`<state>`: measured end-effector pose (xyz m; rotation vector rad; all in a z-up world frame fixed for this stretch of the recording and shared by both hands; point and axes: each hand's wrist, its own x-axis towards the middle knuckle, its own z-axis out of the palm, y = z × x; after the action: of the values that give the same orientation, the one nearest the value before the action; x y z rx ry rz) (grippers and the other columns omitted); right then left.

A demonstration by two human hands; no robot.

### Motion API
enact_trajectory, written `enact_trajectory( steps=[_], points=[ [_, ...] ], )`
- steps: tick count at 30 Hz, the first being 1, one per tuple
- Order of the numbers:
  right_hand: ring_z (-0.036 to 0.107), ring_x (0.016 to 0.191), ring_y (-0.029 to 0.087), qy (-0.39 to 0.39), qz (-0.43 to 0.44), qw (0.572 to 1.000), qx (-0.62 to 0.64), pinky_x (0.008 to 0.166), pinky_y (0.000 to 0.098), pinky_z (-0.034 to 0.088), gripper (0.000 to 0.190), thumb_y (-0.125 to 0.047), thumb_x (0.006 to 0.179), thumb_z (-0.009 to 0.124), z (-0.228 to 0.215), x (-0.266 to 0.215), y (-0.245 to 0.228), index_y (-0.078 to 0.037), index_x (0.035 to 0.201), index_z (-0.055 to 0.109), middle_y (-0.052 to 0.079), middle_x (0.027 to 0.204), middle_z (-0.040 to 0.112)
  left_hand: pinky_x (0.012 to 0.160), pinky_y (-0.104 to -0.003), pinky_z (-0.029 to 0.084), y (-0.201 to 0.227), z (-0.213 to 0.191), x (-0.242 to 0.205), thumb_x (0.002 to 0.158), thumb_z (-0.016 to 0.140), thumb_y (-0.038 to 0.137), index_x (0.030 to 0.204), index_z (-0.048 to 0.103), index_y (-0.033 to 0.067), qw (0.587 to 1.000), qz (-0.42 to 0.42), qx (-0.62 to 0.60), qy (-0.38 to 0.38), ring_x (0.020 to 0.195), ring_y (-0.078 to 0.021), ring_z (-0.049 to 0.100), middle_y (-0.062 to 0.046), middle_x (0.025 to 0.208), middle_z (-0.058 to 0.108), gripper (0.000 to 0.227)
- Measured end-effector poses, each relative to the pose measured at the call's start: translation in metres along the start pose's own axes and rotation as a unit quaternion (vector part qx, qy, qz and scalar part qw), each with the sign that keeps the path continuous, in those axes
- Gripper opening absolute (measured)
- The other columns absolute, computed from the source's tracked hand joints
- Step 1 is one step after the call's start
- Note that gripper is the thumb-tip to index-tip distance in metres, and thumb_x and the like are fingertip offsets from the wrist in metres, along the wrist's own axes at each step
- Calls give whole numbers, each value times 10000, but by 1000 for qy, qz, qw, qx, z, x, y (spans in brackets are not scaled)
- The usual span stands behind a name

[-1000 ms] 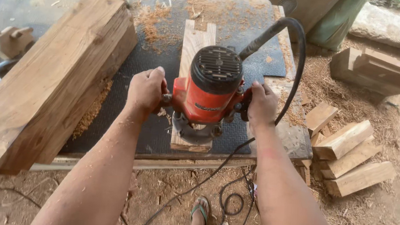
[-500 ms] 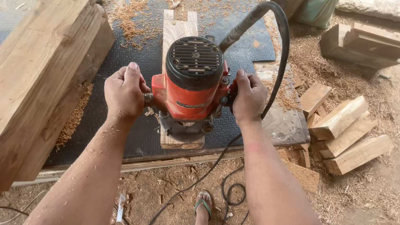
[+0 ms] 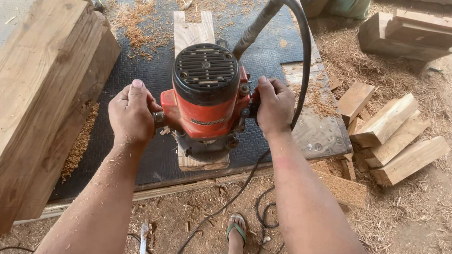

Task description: The person uses a handheld electric router to shape a small wooden block on a workbench. They guide the router along the wood's edges and surfaces, creating a groove and removing material. The person adjusts the router's position multiple times to work on different sections of the block.

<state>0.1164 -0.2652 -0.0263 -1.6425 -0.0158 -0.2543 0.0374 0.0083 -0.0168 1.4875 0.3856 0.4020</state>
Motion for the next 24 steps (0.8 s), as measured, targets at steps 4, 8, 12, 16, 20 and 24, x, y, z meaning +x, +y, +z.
enact_trajectory(
  steps=[4,8,12,16,20,24],
  points=[
    [565,576,85,2,6,999,-34,542,272,446,333,-297,973,611,0,-1,-1,-40,783,706,14,658,654,584,-268,492,0,-1,-2,1100,439,339,737,562,83,999,15,37,-6,603,-95,578,-27,646,602,461],
    [553,572,91,-13,24,999,-31,543,283,441,361,-319,976,604,-1,-2,-6,-33,776,694,19,658,642,581,-270,491,3,0,-3,1103,440,338,741,563,80,999,18,35,-5,610,-97,589,-25,656,595,461],
    [546,569,82,-10,40,998,-51,556,282,447,338,-317,969,583,-2,-1,-11,-70,758,678,-2,646,623,553,-285,487,9,2,-3,1087,428,334,732,559,86,999,-22,46,9,589,-100,582,-22,646,600,453],
    [501,548,92,-14,56,997,-54,545,298,424,350,-305,982,569,0,-1,-11,-85,718,639,-8,621,569,568,-279,506,11,2,-4,1092,423,345,731,559,91,999,-17,50,6,600,-88,601,-17,643,593,462],
    [506,551,89,-18,63,997,-28,543,295,427,340,-290,981,562,0,0,-11,-82,725,642,-8,627,577,557,-286,498,10,3,-4,1092,423,344,732,556,92,999,-22,37,6,581,-96,577,-23,635,596,460],
    [534,564,81,-17,55,998,-30,553,276,449,333,-290,975,571,0,1,-10,-79,733,658,-7,637,602,581,-279,513,6,2,-4,1097,419,344,735,556,90,999,-6,42,1,594,-94,586,-21,641,599,463]
  ],
)
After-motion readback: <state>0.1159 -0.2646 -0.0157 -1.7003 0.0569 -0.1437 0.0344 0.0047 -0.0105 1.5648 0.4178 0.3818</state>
